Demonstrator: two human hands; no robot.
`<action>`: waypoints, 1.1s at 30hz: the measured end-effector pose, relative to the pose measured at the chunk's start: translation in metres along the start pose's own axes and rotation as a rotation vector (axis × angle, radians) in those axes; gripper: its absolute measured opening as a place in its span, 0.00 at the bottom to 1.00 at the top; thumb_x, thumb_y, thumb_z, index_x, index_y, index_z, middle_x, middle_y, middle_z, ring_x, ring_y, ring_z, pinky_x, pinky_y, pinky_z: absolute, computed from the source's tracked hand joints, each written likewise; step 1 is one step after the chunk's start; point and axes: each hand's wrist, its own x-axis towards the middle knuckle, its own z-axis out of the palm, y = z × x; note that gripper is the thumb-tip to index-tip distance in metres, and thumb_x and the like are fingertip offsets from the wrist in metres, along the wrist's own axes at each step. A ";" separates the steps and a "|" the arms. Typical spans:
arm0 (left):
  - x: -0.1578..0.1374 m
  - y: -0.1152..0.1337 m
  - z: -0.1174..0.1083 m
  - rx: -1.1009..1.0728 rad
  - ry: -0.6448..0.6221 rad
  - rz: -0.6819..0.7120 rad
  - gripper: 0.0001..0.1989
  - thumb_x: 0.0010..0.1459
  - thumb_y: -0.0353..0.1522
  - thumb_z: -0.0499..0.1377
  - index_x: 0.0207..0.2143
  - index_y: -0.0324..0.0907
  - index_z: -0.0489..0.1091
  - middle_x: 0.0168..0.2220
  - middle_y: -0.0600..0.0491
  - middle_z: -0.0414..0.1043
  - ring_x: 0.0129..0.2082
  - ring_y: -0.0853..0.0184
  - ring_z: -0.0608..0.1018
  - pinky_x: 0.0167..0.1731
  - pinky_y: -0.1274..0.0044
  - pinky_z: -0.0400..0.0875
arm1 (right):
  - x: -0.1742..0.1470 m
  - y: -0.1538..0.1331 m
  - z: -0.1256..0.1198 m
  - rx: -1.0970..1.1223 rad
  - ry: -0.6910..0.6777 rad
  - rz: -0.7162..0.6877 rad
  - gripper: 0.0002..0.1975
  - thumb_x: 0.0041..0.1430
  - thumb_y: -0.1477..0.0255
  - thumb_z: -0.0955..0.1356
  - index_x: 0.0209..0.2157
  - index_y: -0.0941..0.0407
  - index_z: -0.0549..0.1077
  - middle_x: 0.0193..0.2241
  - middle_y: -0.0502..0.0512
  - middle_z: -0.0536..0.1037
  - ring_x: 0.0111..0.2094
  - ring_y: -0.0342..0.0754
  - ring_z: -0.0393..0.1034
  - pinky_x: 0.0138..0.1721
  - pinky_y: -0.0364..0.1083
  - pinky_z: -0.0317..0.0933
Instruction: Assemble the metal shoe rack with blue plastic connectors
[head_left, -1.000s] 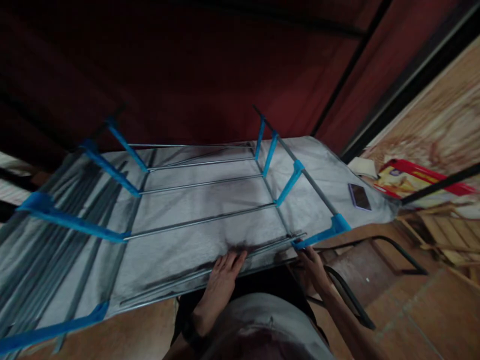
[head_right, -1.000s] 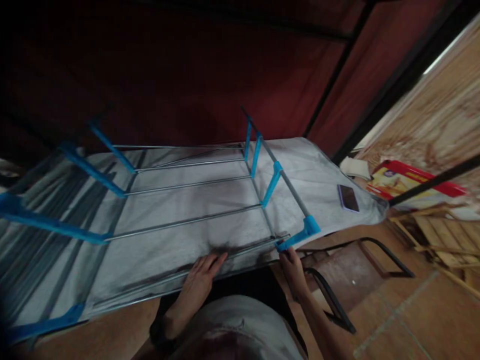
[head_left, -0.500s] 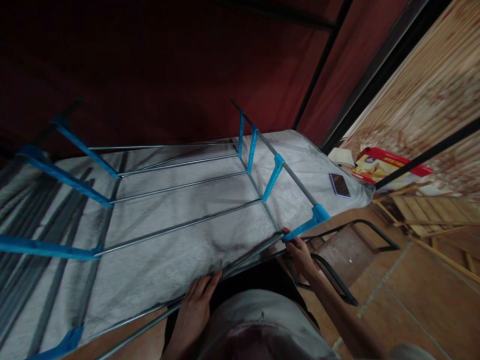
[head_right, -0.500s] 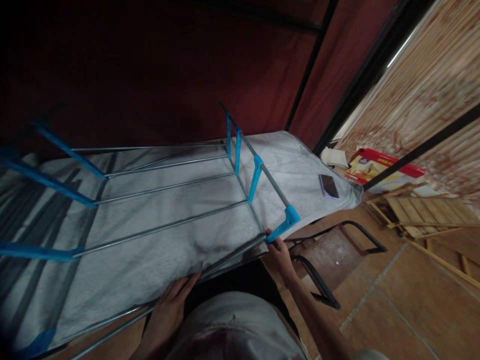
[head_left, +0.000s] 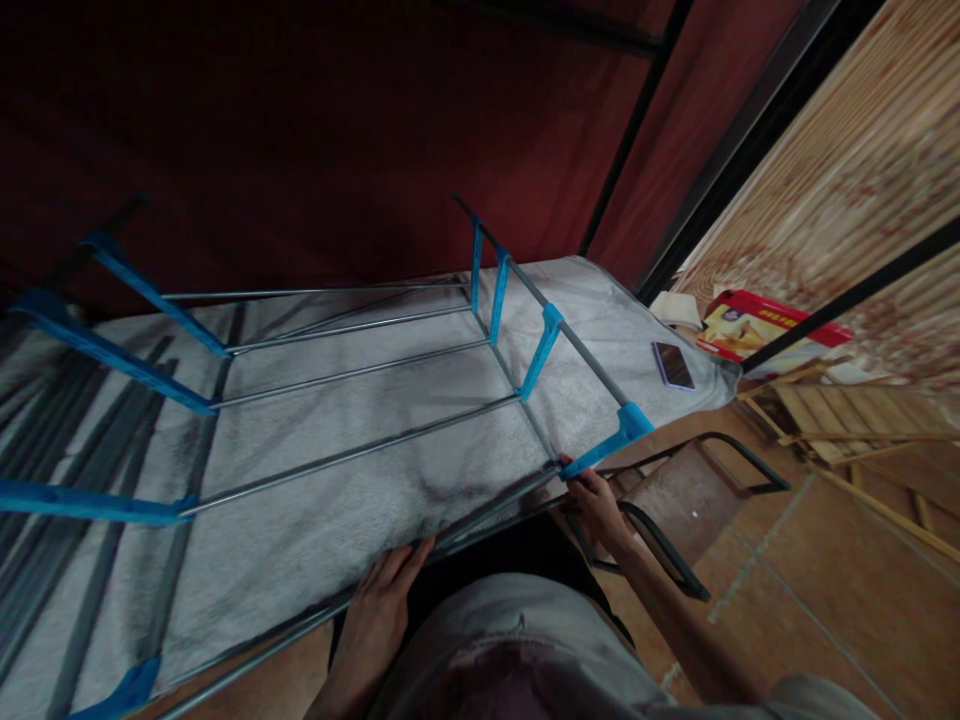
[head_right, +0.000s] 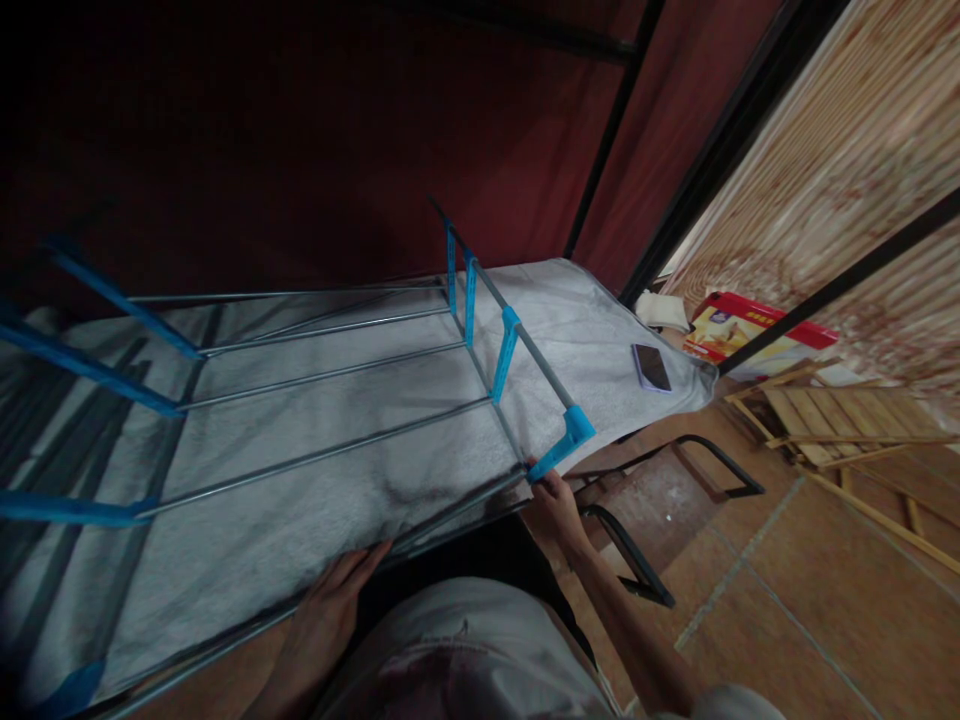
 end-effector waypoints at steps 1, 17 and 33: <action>0.000 0.000 -0.001 -0.002 -0.004 0.003 0.36 0.60 0.18 0.45 0.64 0.53 0.68 0.52 0.53 0.78 0.50 0.65 0.80 0.52 0.73 0.76 | 0.000 0.000 0.000 0.001 0.000 -0.003 0.23 0.50 0.56 0.70 0.44 0.54 0.82 0.28 0.53 0.80 0.35 0.54 0.73 0.41 0.52 0.69; -0.002 0.003 -0.003 -0.075 -0.103 -0.061 0.36 0.59 0.18 0.44 0.63 0.50 0.70 0.51 0.51 0.78 0.50 0.64 0.80 0.52 0.72 0.77 | 0.003 0.010 -0.003 -0.057 0.015 -0.023 0.23 0.52 0.58 0.69 0.46 0.55 0.82 0.31 0.54 0.82 0.39 0.55 0.74 0.45 0.53 0.68; 0.011 0.006 -0.005 -0.053 -0.110 0.002 0.41 0.54 0.15 0.43 0.65 0.50 0.68 0.51 0.52 0.77 0.51 0.64 0.78 0.57 0.69 0.74 | -0.006 0.002 0.001 -0.087 0.066 0.063 0.30 0.45 0.66 0.65 0.51 0.57 0.80 0.33 0.53 0.81 0.34 0.51 0.70 0.39 0.48 0.66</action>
